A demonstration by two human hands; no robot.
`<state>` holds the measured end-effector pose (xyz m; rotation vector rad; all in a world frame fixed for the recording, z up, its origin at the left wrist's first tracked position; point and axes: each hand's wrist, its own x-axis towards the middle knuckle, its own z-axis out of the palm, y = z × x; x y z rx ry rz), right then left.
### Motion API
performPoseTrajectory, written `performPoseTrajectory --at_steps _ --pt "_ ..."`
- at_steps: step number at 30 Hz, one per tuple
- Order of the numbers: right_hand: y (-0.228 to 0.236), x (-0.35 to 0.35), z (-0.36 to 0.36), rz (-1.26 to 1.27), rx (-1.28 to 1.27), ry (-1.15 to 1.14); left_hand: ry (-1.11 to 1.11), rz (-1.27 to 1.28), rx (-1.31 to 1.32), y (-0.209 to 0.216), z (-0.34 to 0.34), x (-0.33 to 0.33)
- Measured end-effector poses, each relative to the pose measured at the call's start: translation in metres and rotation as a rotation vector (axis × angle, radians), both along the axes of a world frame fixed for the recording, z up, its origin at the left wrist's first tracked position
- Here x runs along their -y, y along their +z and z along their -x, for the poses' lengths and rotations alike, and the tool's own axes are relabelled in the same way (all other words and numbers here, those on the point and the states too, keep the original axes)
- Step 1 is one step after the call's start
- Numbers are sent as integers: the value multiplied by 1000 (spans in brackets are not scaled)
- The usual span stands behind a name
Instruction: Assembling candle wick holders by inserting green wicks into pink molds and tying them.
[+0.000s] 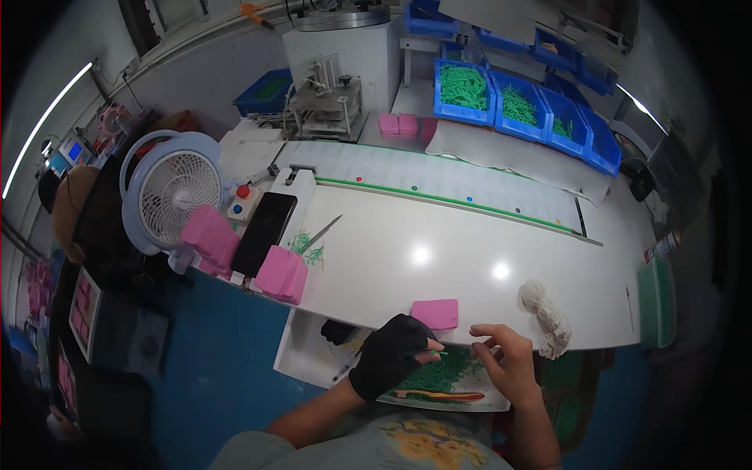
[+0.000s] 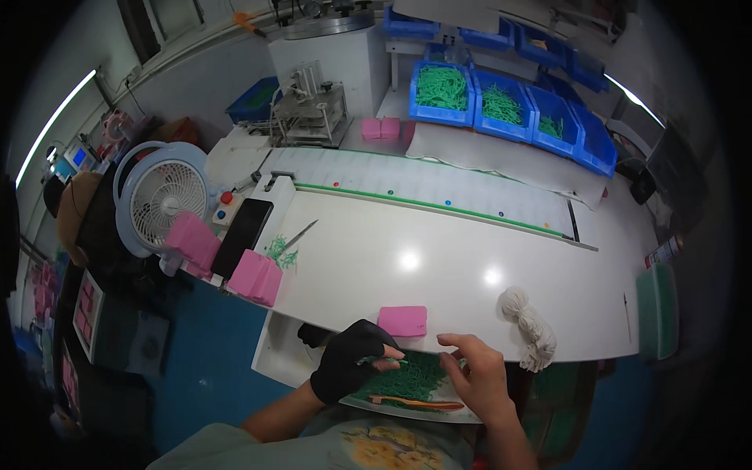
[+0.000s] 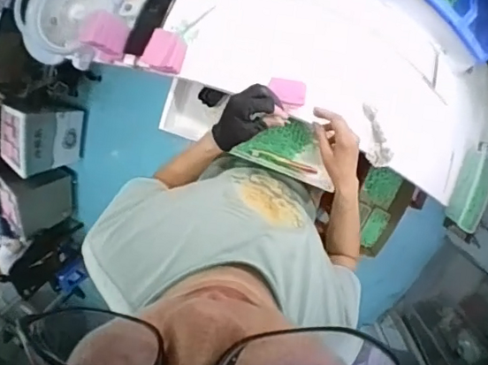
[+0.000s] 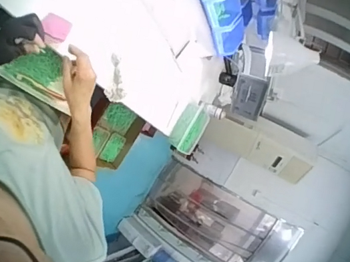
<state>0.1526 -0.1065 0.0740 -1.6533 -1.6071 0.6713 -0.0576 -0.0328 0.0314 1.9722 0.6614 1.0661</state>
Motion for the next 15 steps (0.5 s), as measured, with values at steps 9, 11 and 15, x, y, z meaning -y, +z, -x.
performPoseTrajectory --at_steps 9,11,15 --pt "-7 -175 86 -401 530 705 5 48 1 -11 42 -3" --pt "-19 -202 109 -392 547 759 62 26 -2 -13 54 -7" --pt "-37 -235 133 -418 584 854 118 100 -15 -16 75 -18"
